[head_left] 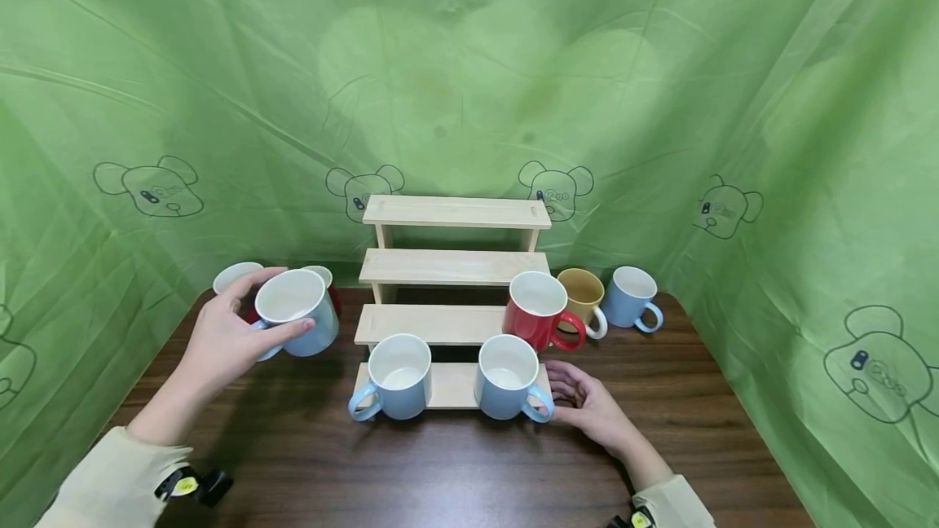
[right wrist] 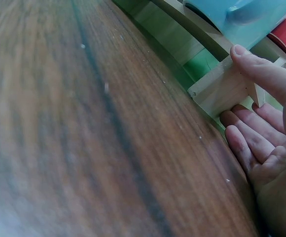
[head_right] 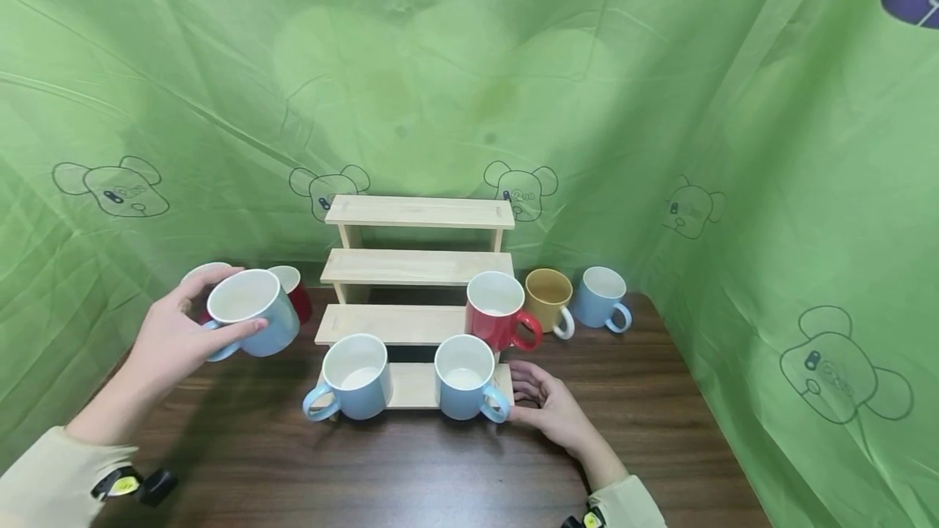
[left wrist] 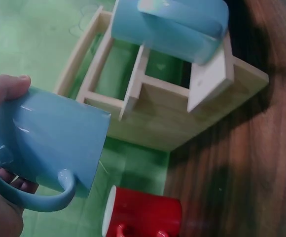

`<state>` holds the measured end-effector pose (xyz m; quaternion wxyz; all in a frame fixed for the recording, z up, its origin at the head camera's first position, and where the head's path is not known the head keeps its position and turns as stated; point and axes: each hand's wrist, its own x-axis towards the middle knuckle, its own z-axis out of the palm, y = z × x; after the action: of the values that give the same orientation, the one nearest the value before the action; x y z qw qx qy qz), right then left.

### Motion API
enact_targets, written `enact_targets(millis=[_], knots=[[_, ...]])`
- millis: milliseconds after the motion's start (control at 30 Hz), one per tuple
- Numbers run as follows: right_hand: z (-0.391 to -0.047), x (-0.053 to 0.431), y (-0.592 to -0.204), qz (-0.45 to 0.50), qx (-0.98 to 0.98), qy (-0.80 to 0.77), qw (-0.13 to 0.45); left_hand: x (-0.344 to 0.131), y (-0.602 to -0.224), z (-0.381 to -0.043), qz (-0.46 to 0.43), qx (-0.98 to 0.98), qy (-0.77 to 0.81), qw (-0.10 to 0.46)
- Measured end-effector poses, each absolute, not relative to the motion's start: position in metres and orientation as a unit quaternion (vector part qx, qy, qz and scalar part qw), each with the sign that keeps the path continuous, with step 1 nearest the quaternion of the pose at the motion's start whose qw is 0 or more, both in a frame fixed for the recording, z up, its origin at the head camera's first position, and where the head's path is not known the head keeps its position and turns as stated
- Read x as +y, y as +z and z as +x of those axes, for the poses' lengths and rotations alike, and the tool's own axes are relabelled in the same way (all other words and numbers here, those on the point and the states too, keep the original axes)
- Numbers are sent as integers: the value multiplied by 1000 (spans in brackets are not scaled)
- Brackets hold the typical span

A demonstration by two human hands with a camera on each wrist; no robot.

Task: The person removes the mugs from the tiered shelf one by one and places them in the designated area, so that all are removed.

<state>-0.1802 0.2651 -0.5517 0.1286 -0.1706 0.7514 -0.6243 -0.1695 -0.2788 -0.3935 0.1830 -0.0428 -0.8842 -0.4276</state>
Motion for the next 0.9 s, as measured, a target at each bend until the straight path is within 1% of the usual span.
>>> enact_targets(millis=[300,500,900], knots=[[-180,265,-552,-182,738,-636,130,-296,-416,-168,-14,-890,-413,190],[-180,266,-552,-185,735,-639,129,-306,-429,-167,-18,-891,-409,196],[-180,266,-550,-175,742,-633,135,-325,-453,-162,-28,-897,-399,187]])
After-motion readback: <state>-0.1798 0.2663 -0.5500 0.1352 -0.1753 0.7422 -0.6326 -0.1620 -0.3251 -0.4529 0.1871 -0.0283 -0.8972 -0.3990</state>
